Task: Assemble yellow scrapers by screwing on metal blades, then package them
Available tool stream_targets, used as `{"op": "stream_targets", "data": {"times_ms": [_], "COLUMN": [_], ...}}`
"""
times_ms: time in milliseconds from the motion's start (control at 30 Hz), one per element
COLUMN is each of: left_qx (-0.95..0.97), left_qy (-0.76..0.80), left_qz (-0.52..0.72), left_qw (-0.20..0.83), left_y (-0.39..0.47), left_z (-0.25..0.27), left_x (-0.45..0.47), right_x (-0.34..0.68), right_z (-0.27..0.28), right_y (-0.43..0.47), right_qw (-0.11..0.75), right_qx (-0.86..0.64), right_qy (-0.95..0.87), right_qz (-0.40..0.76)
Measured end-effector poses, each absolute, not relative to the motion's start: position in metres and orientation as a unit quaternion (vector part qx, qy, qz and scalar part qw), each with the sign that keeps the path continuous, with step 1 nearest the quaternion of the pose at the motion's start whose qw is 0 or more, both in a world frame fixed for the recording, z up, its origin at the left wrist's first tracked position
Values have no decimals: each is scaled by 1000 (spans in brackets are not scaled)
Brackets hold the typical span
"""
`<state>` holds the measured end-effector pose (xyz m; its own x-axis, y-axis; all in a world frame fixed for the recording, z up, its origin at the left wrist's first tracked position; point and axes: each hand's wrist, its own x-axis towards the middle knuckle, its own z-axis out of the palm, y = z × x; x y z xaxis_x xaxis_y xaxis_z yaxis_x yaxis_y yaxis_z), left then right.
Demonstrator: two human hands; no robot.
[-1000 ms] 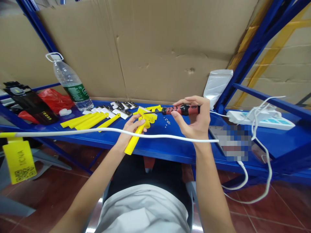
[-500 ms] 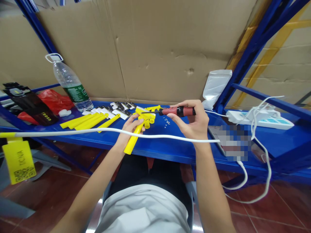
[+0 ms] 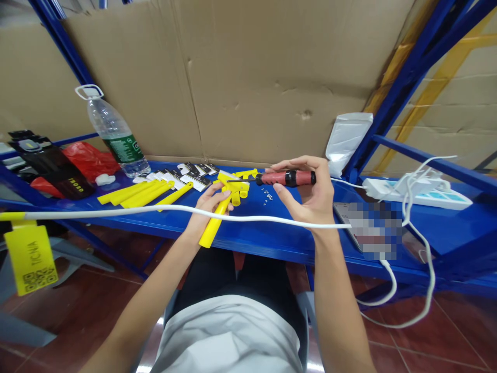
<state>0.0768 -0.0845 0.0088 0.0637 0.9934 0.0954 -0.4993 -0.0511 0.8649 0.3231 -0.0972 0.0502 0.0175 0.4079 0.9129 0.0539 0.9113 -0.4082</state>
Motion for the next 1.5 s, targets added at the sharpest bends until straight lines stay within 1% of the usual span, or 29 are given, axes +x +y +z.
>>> {"op": "stream_targets", "data": {"times_ms": [167,400,633,733,867,933,1000,1133,1200,1400,1500], "left_qx": [402,399,399,398,401,401,401,399,401,400,396], "left_qy": [305,303,305,310,314,314,310,301,302,311,314], "left_qz": [617,621,625,626,621,618,621,626,626,622,623], "left_qw": [604,603,597,595,596,598,598,598,597,596,597], "left_y": [-83,-84,-83,-82,-83,-84,-84,-84,-84,-85,-85], "left_z": [7,7,6,7,9,10,10,10,10,11,12], "left_x": [77,78,78,78,78,78,78,77,76,75,76], "right_x": [323,322,322,323,325,326,326,324,324,326,326], "right_z": [49,51,52,50,46,46,46,47,47,46,46], "right_y": [-96,-98,-98,-96,-94,-94,-95,-96,-96,-95,-95], "right_qw": [697,684,683,692,715,718,710,681,677,702,697], "right_qx": [-162,-137,-125,-147,-233,-252,-245,-212,-202,-253,-250], "right_qy": [-690,-703,-706,-696,-656,-646,-657,-687,-693,-663,-669], "right_qz": [110,139,138,123,68,56,72,138,148,58,64]}}
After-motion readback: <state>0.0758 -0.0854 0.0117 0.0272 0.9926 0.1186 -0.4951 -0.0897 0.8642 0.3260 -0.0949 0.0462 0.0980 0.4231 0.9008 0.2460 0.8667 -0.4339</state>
